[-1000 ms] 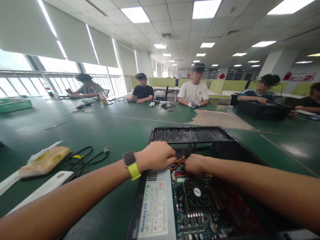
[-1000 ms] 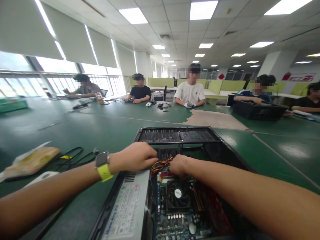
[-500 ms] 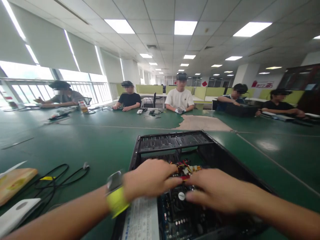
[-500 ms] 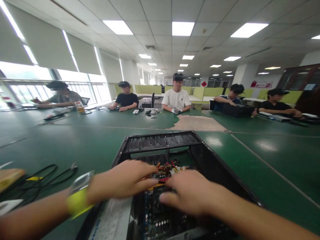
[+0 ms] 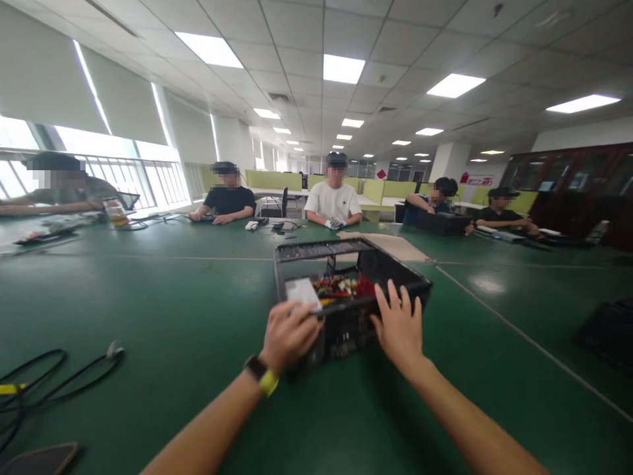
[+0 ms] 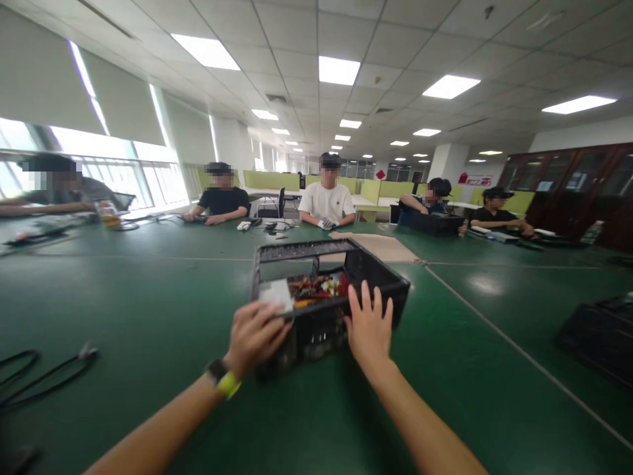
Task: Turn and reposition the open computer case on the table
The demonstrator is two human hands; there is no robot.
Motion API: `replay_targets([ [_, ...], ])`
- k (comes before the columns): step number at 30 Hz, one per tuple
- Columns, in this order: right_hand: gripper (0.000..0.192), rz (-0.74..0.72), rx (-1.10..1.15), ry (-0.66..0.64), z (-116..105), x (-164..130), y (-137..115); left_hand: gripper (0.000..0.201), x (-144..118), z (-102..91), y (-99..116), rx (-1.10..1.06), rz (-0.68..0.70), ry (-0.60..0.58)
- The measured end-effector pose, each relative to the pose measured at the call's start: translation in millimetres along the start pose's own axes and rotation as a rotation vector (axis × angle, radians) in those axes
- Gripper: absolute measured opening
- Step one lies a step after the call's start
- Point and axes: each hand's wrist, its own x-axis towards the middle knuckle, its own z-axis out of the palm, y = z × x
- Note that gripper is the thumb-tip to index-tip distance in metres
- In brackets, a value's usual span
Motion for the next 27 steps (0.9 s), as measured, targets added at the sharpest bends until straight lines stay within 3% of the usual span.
replay_targets([
  [1, 0.069, 0.172, 0.028, -0.101, -5.0, 11.8, -13.3, 0.026, 4.1, 1.5, 9.1, 0.004, -0.042, 0.031],
  [2, 0.068, 0.230, 0.072, -0.140, -12.8, 15.5, -27.6, 0.028, 9.5, 3.3, 20.0, 0.008, -0.077, 0.053],
  [5, 0.053, 0.048, 0.456, -0.109, -48.4, -18.4, -58.4, 0.041, 23.4, 9.3, 58.4, -0.038, 0.016, 0.063],
  [7, 0.044, -0.038, 0.639, -0.057, -76.4, -58.7, -50.5, 0.042, 21.4, 13.8, 80.9, -0.125, 0.172, 0.023],
  [8, 0.040, -0.037, 0.664, -0.037, -89.8, -76.3, -34.4, 0.042, 16.5, 16.3, 89.4, -0.173, 0.222, -0.004],
  [10, 0.035, 0.011, 0.657, 0.005, -113.4, -97.4, 22.1, 0.044, 2.9, 21.3, 101.1, -0.258, 0.232, -0.064],
  [14, 0.033, 0.174, 0.639, 0.075, -143.9, -78.5, 192.7, 0.046, -8.7, 27.6, 118.0, -0.364, 0.268, -0.172],
  [16, 0.035, 0.306, 0.642, -0.098, -153.9, -51.7, 268.2, 0.047, 2.9, 32.0, 129.9, -0.393, 0.368, -0.202],
  [18, 0.035, 0.348, 0.646, -0.206, -162.7, -28.5, 309.1, 0.054, 24.2, 42.3, 141.9, -0.382, 0.522, -0.244],
  [20, 0.034, 0.368, 0.619, -0.089, -167.6, -23.8, 303.7, 0.068, 49.7, 60.1, 149.7, -0.318, 0.664, -0.317],
  [23, 0.043, 0.529, 0.632, 0.256, -153.5, -70.7, 224.7, 0.083, 83.1, 93.8, 151.4, -0.228, 0.718, -0.398],
  [24, 0.049, 0.626, 0.657, 0.300, -141.6, -96.9, 190.8, 0.084, 90.9, 103.9, 150.8, -0.217, 0.710, -0.402],
  [27, 0.066, 0.762, 0.688, 0.232, -93.7, -166.0, 110.5, 0.078, 103.8, 123.0, 152.3, -0.204, 0.697, -0.384],
])
